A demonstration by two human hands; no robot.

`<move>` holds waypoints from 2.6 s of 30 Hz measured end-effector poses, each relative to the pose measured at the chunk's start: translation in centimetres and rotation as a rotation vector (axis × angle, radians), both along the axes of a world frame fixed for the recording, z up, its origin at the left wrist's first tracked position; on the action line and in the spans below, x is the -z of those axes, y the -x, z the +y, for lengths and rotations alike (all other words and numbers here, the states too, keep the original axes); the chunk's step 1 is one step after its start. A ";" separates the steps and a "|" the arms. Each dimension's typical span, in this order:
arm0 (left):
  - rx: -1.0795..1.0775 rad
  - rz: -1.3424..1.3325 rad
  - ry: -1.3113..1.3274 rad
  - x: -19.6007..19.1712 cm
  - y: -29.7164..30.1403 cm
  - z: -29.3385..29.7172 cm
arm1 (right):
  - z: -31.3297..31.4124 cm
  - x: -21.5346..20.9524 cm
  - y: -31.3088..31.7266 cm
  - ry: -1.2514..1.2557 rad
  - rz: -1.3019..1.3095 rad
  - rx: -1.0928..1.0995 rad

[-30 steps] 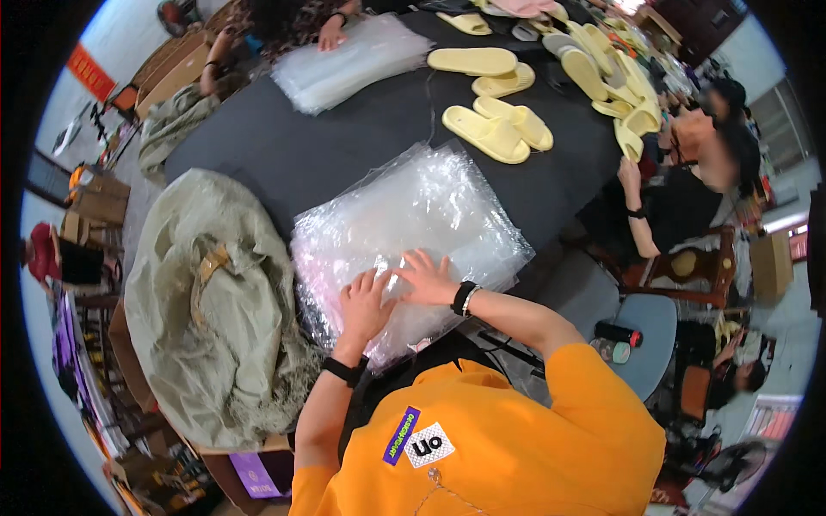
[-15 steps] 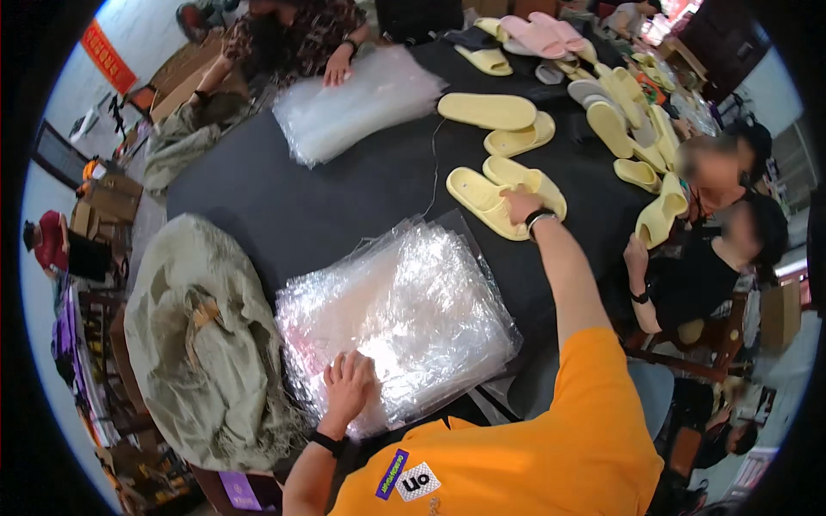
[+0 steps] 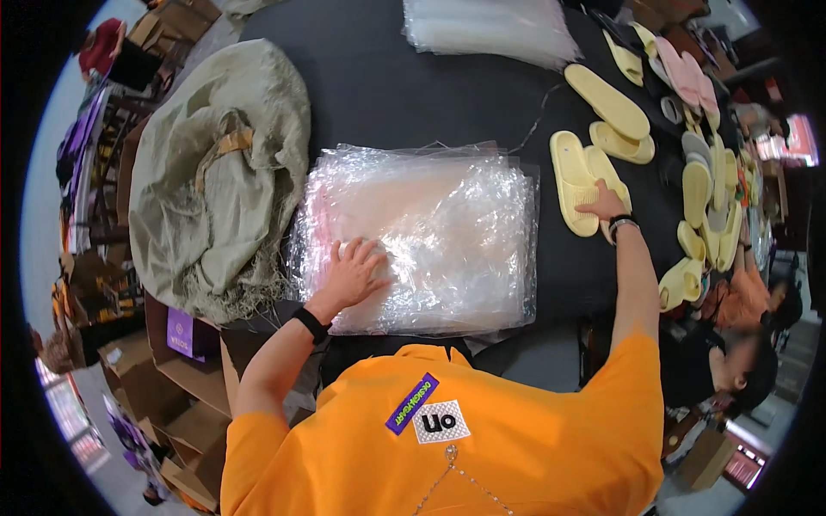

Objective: Packing pairs of slippers into plastic bags at a manufacturing facility.

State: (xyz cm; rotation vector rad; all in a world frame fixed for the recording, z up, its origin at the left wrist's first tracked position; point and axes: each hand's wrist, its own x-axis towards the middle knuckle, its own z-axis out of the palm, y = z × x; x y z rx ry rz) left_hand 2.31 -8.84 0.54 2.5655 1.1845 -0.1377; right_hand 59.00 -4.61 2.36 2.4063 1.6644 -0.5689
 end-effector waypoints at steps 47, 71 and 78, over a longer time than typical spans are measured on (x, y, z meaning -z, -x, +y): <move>-1.391 -0.156 0.073 6.2 51.1 4.8 | -0.7 -8.4 66.4 0.252 0.718 -0.657; -1.216 -1.808 0.812 -3.5 42.8 -2.5 | 5.6 -5.8 89.3 0.296 1.460 -0.201; -1.393 -1.415 0.102 -1.5 39.8 0.6 | 10.1 -5.1 90.4 0.414 1.506 -0.044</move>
